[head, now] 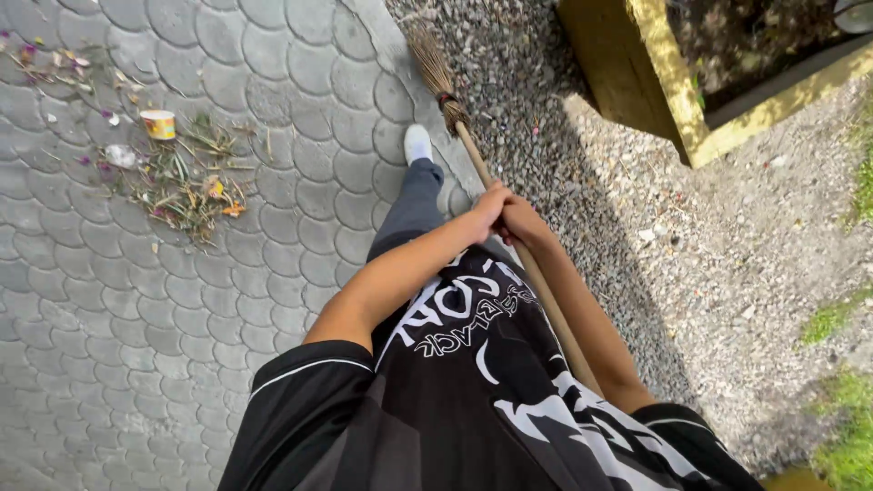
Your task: Sweeping trash and debris on an outdoor paved floor using a broom.
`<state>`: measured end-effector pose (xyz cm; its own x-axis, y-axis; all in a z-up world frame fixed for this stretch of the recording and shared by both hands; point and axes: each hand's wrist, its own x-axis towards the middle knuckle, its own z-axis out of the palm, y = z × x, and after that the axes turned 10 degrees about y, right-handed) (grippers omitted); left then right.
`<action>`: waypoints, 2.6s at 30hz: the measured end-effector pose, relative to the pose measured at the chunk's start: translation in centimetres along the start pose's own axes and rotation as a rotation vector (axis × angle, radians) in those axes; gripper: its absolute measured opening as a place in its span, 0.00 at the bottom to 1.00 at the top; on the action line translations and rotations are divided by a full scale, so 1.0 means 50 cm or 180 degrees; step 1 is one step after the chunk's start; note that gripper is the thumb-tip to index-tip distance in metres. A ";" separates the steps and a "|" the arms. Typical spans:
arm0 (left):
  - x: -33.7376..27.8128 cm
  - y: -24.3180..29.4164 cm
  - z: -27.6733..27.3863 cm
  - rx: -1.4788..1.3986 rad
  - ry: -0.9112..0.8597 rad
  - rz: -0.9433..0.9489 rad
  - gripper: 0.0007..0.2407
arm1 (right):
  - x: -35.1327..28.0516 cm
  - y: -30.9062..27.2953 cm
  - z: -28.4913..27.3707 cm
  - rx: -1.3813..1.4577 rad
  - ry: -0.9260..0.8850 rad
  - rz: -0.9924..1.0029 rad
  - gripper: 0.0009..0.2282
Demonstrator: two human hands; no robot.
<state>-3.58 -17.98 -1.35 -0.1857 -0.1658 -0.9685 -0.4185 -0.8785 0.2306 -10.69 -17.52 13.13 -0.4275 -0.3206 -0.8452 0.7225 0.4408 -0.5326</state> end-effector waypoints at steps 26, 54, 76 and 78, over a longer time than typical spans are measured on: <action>-0.104 0.274 -0.051 0.0300 -0.0943 -0.0158 0.12 | -0.003 -0.163 0.141 -0.0069 -0.0603 -0.0051 0.19; 0.160 0.632 -0.063 -0.0300 0.0057 0.0137 0.30 | 0.387 -0.423 0.374 -0.0035 -0.0686 0.0824 0.16; 0.130 0.771 -0.156 0.0013 -0.0325 -0.0218 0.24 | 0.426 -0.430 0.472 0.0434 -0.0498 0.1134 0.13; 0.159 0.802 -0.186 0.0246 -0.0145 0.0222 0.29 | 0.443 -0.430 0.509 0.0499 -0.0499 0.1146 0.13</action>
<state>-13.56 -58.72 -0.68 -0.2563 -0.2033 -0.9450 -0.4702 -0.8280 0.3056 -21.84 -55.42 6.96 -0.0537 -0.2984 -0.9529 0.8898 0.4189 -0.1813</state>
